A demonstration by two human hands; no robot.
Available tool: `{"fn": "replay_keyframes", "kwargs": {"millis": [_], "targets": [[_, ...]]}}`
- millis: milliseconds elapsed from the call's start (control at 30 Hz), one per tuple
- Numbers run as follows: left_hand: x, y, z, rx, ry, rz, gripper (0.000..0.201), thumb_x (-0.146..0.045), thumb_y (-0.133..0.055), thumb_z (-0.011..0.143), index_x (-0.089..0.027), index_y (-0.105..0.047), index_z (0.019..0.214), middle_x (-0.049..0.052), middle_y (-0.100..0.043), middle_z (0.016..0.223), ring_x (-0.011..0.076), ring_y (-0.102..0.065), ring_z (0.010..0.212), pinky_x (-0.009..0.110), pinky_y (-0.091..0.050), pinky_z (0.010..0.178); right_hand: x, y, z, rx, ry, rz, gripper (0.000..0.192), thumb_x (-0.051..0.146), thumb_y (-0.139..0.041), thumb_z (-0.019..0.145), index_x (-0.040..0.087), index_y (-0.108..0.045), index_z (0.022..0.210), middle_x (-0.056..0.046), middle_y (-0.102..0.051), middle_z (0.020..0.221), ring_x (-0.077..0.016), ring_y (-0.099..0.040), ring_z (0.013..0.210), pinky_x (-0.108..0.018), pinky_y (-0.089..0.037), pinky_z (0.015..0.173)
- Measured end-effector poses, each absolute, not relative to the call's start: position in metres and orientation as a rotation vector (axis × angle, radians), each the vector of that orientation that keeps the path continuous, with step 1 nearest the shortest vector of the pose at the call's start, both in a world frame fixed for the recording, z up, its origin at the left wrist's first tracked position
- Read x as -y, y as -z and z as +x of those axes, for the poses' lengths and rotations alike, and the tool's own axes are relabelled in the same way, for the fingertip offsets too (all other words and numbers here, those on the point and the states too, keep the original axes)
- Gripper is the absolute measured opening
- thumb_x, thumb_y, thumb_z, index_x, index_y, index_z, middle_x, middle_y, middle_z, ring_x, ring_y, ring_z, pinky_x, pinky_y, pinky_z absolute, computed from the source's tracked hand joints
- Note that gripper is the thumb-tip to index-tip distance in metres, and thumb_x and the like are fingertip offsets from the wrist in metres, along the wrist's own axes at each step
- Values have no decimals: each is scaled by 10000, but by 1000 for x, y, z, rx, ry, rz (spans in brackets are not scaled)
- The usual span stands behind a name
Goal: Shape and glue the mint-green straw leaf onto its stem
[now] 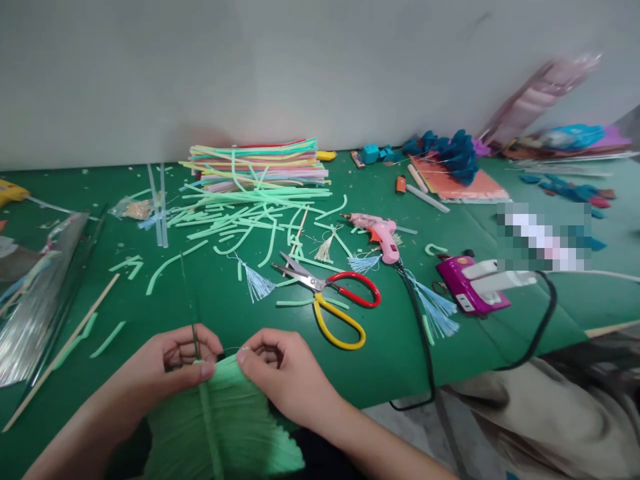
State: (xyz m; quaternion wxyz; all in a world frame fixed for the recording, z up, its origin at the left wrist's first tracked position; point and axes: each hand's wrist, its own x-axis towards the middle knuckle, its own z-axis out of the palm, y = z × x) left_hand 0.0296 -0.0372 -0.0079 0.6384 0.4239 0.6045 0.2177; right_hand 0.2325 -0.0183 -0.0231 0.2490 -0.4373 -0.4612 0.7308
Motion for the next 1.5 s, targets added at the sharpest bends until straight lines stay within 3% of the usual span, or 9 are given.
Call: {"fn": "replay_keyframes", "kwargs": {"millis": [167,300,433,767,1067,1233,1300,1400,1500], "targets": [[40,10,21,-1336,-518,916,360,-491,-724,729,-202,-644,928,10,-655,797,179,-589,756,271,-412,689,18,23,235,1306,-1925,-1219,311,469,-669,814,163,-640,769,36,-489,637,-108,-415,601,-228,-318,542],[43,10,14,-1313,-510,1007,348,-423,-770,721,-241,-641,988,-6,-660,886,183,-604,868,269,-428,775,18,24,237,1316,-1907,-1209,314,471,-657,827,166,-621,760,40,-468,634,-108,-401,597,-228,-311,539],[43,11,17,-1308,-497,1016,329,-400,-763,719,-227,-638,969,-2,-649,851,185,-598,833,282,-438,774,19,25,236,1225,-1921,-1185,303,457,-673,827,161,-615,855,38,-510,678,-101,-427,614,-219,-335,568],[42,17,23,-1347,-546,1014,397,-400,-765,700,-236,-645,1041,3,-645,849,210,-597,859,315,-434,790,21,25,240,1275,-1907,-1236,293,452,-653,836,173,-577,788,53,-423,626,-101,-346,583,-225,-260,513],[47,24,21,-1268,-584,1029,311,-395,-778,692,-233,-654,927,1,-672,877,199,-603,868,295,-422,782,22,30,239,1236,-1978,-1207,345,494,-687,803,164,-588,791,56,-439,617,-92,-347,573,-224,-263,526],[42,16,18,-1291,-483,1144,357,-428,-727,753,-259,-652,1059,2,-684,930,203,-605,872,302,-415,783,18,25,245,1198,-1986,-1166,357,503,-700,807,152,-637,813,32,-520,665,-90,-427,605,-213,-332,565],[37,12,19,-1319,-431,1199,314,-449,-720,753,-246,-686,990,8,-692,930,209,-600,881,302,-407,786,16,23,248,1105,-2003,-1158,374,524,-677,821,153,-646,795,22,-557,670,-93,-479,609,-214,-383,585],[31,9,24,-1331,-375,1160,286,-493,-710,746,-213,-700,801,-13,-651,754,162,-548,710,268,-381,666,16,21,250,1035,-2048,-1124,367,519,-693,816,153,-675,806,22,-584,664,-83,-505,586,-203,-414,568],[29,9,27,-1300,-379,1116,298,-496,-710,742,-199,-694,738,-42,-563,626,122,-442,593,248,-315,577,16,22,251,1045,-2095,-1071,327,469,-743,794,147,-725,844,22,-604,672,-68,-510,587,-185,-420,565]]}}
